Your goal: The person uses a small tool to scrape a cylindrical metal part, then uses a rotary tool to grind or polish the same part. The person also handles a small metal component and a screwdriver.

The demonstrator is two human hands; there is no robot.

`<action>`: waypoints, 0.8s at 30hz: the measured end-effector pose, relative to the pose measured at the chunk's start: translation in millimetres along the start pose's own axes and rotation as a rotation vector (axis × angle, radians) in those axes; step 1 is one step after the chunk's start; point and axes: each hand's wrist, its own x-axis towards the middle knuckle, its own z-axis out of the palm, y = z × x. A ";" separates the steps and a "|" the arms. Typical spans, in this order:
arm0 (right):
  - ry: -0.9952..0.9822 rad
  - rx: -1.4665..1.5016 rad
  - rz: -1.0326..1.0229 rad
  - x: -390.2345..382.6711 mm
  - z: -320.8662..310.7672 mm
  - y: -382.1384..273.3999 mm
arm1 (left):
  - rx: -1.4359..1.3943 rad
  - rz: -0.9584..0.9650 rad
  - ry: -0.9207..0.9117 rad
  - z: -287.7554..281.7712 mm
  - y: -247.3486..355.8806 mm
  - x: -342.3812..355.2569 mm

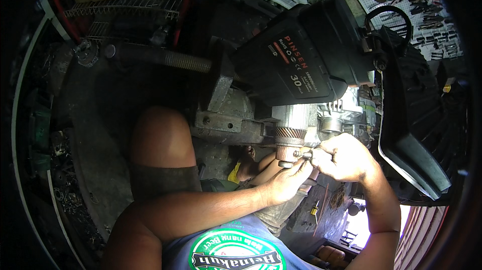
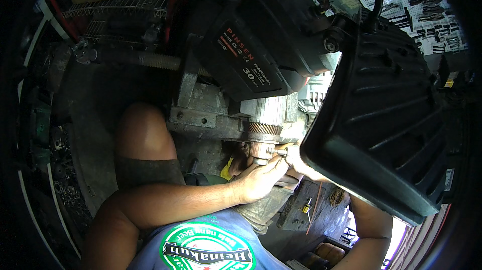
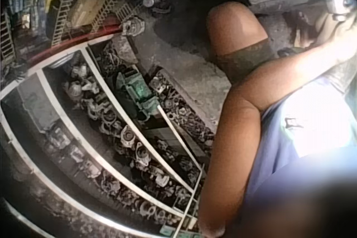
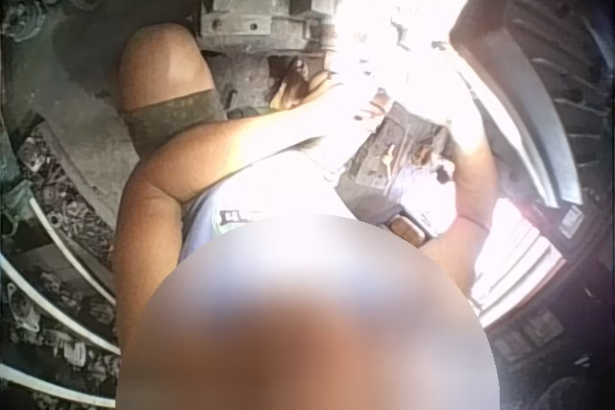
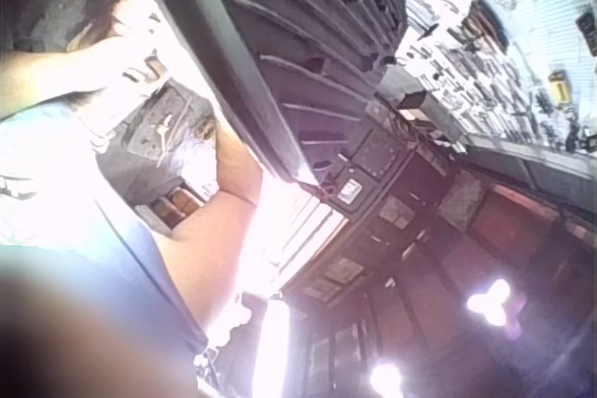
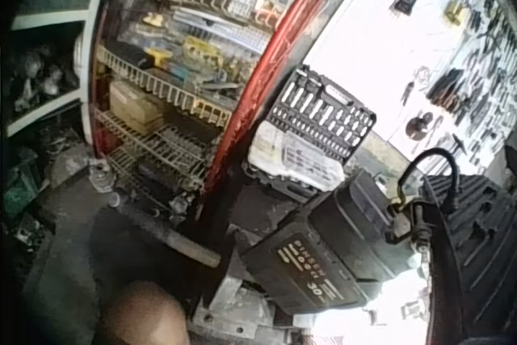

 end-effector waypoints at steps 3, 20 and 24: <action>-0.035 0.089 0.120 0.7 -3.3 -5.7 | 0.069 0.070 0.033 -0.2 2.5 0.1; -0.046 0.131 0.144 1.9 -5.6 -10.1 | -0.026 0.048 0.007 0.3 -1.7 -0.1; -0.059 0.142 0.155 0.7 -4.9 -11.9 | 0.031 0.065 0.010 -3.5 5.0 -1.1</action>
